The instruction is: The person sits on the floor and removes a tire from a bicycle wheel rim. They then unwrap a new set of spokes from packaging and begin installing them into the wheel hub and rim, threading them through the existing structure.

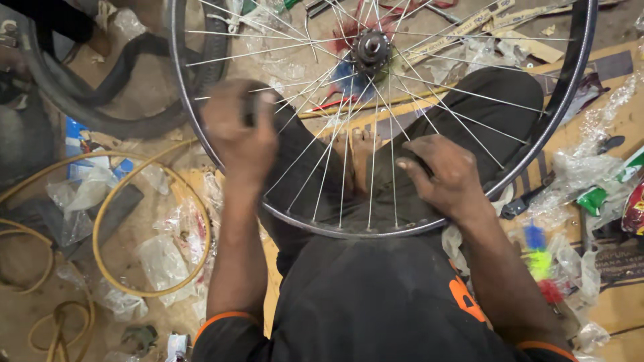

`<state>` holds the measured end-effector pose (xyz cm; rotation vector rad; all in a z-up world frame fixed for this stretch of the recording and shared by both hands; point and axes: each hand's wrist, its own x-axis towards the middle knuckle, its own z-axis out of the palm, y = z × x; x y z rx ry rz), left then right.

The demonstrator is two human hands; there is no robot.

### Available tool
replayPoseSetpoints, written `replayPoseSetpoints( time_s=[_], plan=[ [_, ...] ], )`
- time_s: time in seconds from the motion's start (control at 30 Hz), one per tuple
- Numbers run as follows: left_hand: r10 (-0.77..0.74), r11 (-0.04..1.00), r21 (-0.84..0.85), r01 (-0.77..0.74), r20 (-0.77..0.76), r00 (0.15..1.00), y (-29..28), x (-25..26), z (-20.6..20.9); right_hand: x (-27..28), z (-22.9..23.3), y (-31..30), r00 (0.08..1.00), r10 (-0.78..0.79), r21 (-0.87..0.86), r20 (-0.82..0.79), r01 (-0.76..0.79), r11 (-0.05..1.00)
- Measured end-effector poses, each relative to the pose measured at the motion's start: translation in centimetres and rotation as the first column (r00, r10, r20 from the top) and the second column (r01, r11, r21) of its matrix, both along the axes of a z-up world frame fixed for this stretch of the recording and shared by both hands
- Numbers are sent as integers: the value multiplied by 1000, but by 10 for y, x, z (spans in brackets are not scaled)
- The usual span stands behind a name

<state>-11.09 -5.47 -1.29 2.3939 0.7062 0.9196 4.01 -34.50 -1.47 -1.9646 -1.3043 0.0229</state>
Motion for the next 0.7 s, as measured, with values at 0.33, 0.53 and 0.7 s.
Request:
replayPoseSetpoints(
  time_s=[0.33,0.53,0.7],
  plan=[
    [405,910,132,-394,-67,912,78,-16,-30,0,6,9,933,-172,-148,-317,130,980],
    [182,924,-311,-221,-150,972,74,-24,-28,1,-17,19,968,-132,-107,-213,111,988],
    [251,922,-261,-286,-161,955,72,-25,-28,1,-26,18,967,-128,-110,-220,106,988]
  ],
)
